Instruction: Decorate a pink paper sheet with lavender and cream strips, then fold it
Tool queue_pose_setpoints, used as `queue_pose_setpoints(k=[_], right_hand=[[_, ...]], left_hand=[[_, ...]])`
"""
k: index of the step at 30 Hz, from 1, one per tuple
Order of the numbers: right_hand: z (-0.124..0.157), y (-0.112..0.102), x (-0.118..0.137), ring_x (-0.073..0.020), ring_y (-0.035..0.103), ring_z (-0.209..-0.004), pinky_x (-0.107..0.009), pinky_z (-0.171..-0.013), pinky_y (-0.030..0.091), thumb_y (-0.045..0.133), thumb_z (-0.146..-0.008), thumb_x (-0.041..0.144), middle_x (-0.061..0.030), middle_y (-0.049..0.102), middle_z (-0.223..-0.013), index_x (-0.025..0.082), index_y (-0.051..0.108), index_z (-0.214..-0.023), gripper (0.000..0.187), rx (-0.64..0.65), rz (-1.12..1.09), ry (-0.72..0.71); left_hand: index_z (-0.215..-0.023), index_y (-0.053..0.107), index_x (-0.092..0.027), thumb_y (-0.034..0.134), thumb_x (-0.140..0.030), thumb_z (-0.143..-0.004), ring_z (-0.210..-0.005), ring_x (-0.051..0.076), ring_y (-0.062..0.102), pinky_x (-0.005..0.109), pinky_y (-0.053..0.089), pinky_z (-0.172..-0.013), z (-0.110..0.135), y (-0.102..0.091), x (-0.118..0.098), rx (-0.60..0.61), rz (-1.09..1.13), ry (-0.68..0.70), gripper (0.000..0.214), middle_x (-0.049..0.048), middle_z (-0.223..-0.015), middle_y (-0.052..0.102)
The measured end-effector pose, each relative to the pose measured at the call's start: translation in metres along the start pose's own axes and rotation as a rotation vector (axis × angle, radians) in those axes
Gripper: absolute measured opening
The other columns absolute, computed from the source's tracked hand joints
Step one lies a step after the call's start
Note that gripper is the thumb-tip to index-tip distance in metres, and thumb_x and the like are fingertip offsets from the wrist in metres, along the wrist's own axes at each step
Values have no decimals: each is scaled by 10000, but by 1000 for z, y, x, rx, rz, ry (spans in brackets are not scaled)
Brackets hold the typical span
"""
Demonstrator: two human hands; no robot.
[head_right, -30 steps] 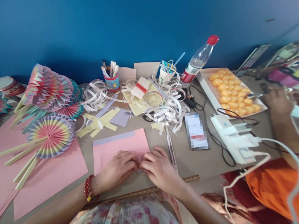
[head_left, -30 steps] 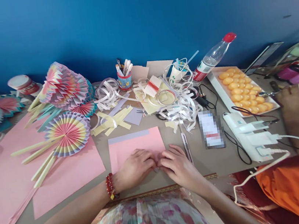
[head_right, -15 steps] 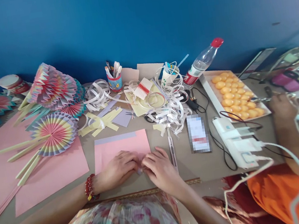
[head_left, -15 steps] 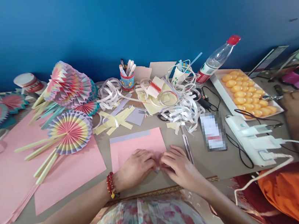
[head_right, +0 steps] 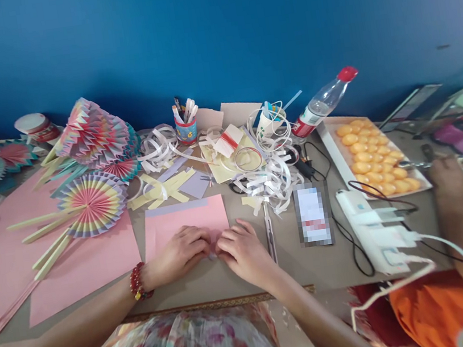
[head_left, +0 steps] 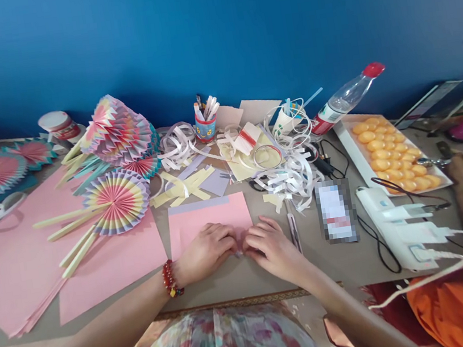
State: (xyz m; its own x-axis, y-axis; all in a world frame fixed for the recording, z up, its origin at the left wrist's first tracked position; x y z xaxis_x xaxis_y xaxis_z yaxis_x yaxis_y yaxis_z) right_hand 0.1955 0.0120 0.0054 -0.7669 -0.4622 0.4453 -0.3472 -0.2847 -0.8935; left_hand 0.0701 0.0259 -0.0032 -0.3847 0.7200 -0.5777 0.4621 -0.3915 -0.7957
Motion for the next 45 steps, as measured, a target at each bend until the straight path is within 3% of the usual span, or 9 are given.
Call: queue_pose_setpoints(k=[22,26,32,34,36,39,42,45], right_hand=[[-1,4,14,-200,555,-912,-483,-1105,235,570,-846,130,-21,624,-882,213,545,-833,88,-63,194,-33],[7,1,11,-205,543,-968,-487,-1111,234,535,-853,106,-33,606,-1017,219,526,-856,113,-43,154,-28],[33,-15,-1,-176,539,-886,-487,-1109,234,484,-860,88,1,561,-884,224,465,-832,140,-35,-68,22],[46,-21,-5,-172,532,-855,-453,-1049,308,479,-851,86,8,551,-842,225,451,-828,143,-48,-138,40],[59,-24,-9,-170,523,-816,-362,-892,404,472,-837,81,8,551,-813,224,435,-812,150,-52,-181,76],[73,-19,-12,-154,522,-743,-265,-682,397,466,-825,76,11,558,-786,223,439,-800,151,-22,-218,164],[76,-9,-9,-141,537,-694,-242,-629,388,463,-823,75,16,572,-771,223,485,-816,150,-1,-235,226],[70,-5,-3,-159,574,-738,-247,-644,414,447,-836,74,-4,600,-788,224,545,-850,180,-59,-196,204]], left_hand=[[-934,613,-193,467,-239,-999,-1014,189,577,351,420,-926,1,0,0,10,7,-25,166,49,-1025,633],[-951,611,-203,493,-211,-986,-1041,187,576,357,410,-946,1,0,0,-24,2,-12,124,42,-1063,634],[-919,595,-191,475,-189,-988,-1014,177,585,338,416,-920,-1,-2,-1,-32,9,-31,139,40,-1025,645],[-933,603,-198,468,-190,-989,-1021,180,584,339,413,-920,-1,-3,-2,-27,8,-43,146,39,-1021,646],[-960,616,-206,472,-181,-982,-1034,185,578,344,410,-924,-1,-2,-1,-13,1,-53,148,39,-1030,645],[-1003,634,-221,484,-172,-969,-1038,191,567,350,407,-928,-1,0,-1,5,-10,-62,162,37,-1052,636],[-1031,640,-230,475,-180,-970,-1026,193,564,351,413,-920,0,2,0,1,-21,-63,183,39,-1059,628],[-1095,627,-235,460,-181,-972,-1026,202,564,357,424,-909,1,3,0,-4,-46,-52,214,50,-1073,623]])
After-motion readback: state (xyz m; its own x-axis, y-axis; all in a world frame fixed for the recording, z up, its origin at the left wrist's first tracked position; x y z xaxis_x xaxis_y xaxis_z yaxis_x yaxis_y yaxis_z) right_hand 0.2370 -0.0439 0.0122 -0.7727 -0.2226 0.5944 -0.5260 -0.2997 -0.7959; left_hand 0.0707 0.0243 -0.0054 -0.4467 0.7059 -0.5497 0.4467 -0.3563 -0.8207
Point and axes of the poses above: each hand's wrist, its own z-axis away from the middle knuckle, its own y-axis out of the palm, x = y × z, the point moved 7 cm from there along -z, towards the middle knuckle
